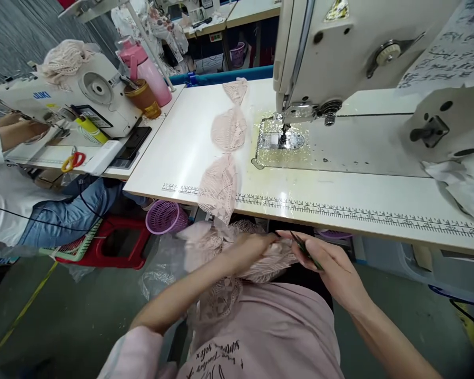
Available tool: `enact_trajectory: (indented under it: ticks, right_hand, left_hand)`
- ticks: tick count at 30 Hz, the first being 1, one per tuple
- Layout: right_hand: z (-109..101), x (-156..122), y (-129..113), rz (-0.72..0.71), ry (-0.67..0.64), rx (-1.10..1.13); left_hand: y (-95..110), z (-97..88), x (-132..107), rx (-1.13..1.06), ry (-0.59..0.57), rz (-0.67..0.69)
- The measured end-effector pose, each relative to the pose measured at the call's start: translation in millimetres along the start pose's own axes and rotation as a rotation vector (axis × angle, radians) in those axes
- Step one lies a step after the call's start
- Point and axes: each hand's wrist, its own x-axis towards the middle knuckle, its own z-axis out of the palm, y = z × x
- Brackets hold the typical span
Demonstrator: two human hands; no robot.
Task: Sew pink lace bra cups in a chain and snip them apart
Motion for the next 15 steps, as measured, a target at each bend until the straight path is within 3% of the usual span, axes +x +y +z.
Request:
enact_trajectory:
  ticks: [3,6,10,12,15]
  right_hand:
    - [-7.9,-9.3,2.7,-0.038,0.052,-0.083]
    - [-7.9,-12.2,6.8,-0.028,0.084,-0.221]
    - [10.3,-4.8,28.4,0.040,-0.030,-0.254]
    - [22.1,1.5,46.6,0.057,-0.130,-0.214]
    - [34.2,11.3,73.1,0.066,-0.218,-0.175]
  left_hand:
    - [-2.1,36.6,41.6,0.059,0.002,-0.071]
    - [-9.2,38.4,35.4,0.077,0.046,-0.066]
    - [-12.4,21.6,-25.4,0.128,0.226,0.078]
    - [-11.0,24.4,-66.3,0.150,0.321,-0.120]
    - [-10.4,45.9,-121.9,0.063,0.226,-0.416]
